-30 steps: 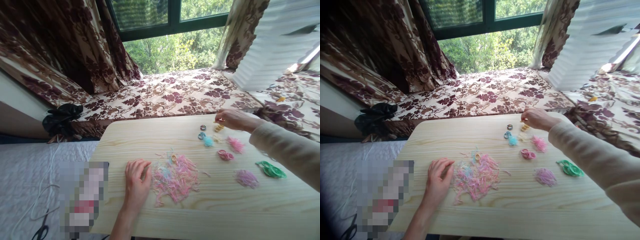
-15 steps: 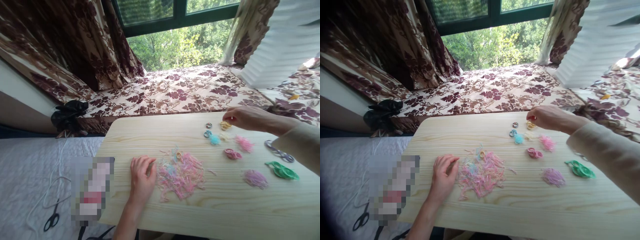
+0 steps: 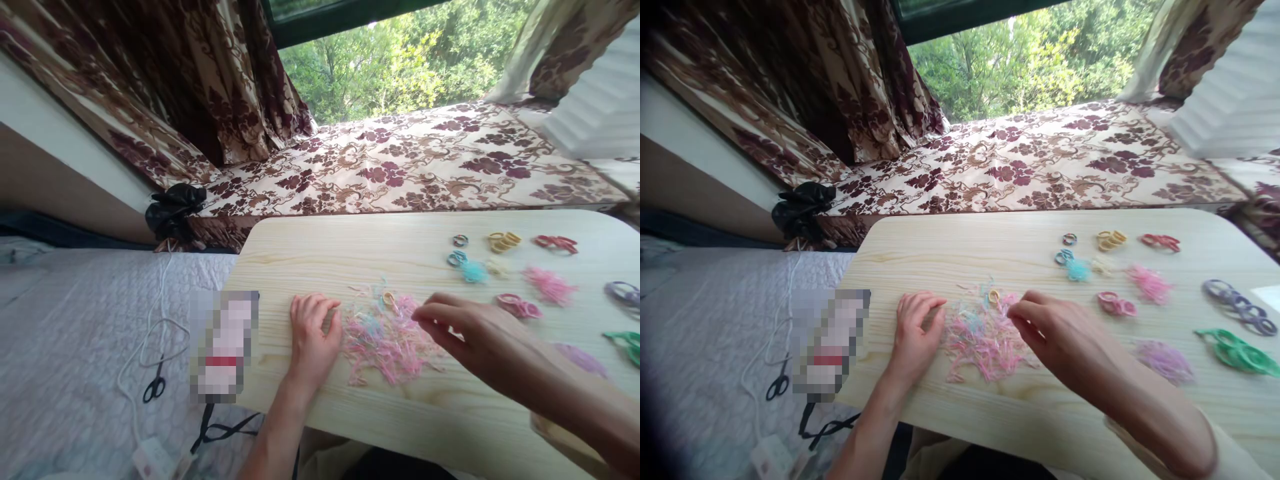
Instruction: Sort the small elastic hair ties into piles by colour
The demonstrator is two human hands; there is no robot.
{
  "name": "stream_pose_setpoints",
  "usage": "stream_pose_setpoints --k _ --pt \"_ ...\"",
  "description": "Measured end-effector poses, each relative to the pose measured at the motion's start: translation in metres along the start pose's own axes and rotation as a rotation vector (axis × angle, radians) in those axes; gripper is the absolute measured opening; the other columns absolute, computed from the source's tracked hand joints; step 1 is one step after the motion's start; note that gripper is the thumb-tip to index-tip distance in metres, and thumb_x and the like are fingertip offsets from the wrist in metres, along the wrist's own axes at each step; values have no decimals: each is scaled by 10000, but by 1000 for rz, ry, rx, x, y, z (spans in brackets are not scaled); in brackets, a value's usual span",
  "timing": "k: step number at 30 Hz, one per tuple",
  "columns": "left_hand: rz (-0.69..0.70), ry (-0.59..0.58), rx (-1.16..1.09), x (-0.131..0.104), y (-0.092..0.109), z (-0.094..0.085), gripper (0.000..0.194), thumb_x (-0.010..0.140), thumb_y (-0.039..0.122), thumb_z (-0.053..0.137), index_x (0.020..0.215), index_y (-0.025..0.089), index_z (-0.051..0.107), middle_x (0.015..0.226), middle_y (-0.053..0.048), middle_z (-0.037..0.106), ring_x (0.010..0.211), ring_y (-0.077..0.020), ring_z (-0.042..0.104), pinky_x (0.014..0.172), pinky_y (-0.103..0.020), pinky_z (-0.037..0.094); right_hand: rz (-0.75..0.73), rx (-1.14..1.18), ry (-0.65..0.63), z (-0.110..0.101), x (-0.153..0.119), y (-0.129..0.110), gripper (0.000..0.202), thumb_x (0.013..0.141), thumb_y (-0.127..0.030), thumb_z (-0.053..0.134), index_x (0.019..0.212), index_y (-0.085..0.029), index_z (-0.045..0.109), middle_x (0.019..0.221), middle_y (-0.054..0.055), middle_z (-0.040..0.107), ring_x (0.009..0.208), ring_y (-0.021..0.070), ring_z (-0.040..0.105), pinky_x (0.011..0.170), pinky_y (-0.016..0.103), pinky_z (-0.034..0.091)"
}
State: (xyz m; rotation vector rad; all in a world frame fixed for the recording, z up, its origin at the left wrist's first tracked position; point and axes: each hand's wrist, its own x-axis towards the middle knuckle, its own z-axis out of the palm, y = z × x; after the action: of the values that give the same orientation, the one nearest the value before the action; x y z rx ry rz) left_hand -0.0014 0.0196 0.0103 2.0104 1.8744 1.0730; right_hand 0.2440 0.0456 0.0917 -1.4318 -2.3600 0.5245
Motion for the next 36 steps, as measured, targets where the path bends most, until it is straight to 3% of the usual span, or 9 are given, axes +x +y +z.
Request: stream_pose_setpoints --k 2,6,18,25,31,36 --pt "-3 2 -6 0 0 -1 152 888 159 543 933 235 667 997 -34 712 1045 -215 625 1114 -495 342 -34 -24 -76 11 15 4 305 916 -290 439 850 -231 731 824 56 711 601 142 623 555 262 421" --pt "2 3 -23 0 0 -2 146 886 148 554 941 229 662 998 -33 713 1031 -210 628 1108 -492 342 5 -81 -95 23 38 12 317 915 -278 433 852 -202 734 877 69 712 633 145 629 600 266 422" --pt "-18 -9 -6 1 2 -2 143 896 166 543 940 237 659 997 -34 711 1032 -213 628 1114 -491 341 111 -246 -165 33 63 2 243 859 -230 508 763 -204 730 812 47 686 642 143 585 569 264 318" --pt "-7 -6 -5 2 2 -2 132 899 179 547 944 237 657 1001 -32 710 1039 -212 626 1109 -487 339 109 -181 -148 31 58 3 259 870 -230 488 799 -211 736 880 44 704 673 138 610 606 251 374" --pt "-21 -14 -6 1 2 -2 131 904 184 545 944 238 658 1009 -32 710 1046 -211 623 1123 -486 324 196 35 -119 22 41 -2 228 851 -279 504 752 -223 702 621 2 680 510 137 563 536 258 378" --pt "-9 3 -14 1 1 -2 136 891 165 558 945 227 667 1004 -31 709 1034 -210 623 1125 -489 321 209 103 -42 25 32 -1 171 812 -291 538 789 -231 696 657 4 694 489 126 557 518 251 403"
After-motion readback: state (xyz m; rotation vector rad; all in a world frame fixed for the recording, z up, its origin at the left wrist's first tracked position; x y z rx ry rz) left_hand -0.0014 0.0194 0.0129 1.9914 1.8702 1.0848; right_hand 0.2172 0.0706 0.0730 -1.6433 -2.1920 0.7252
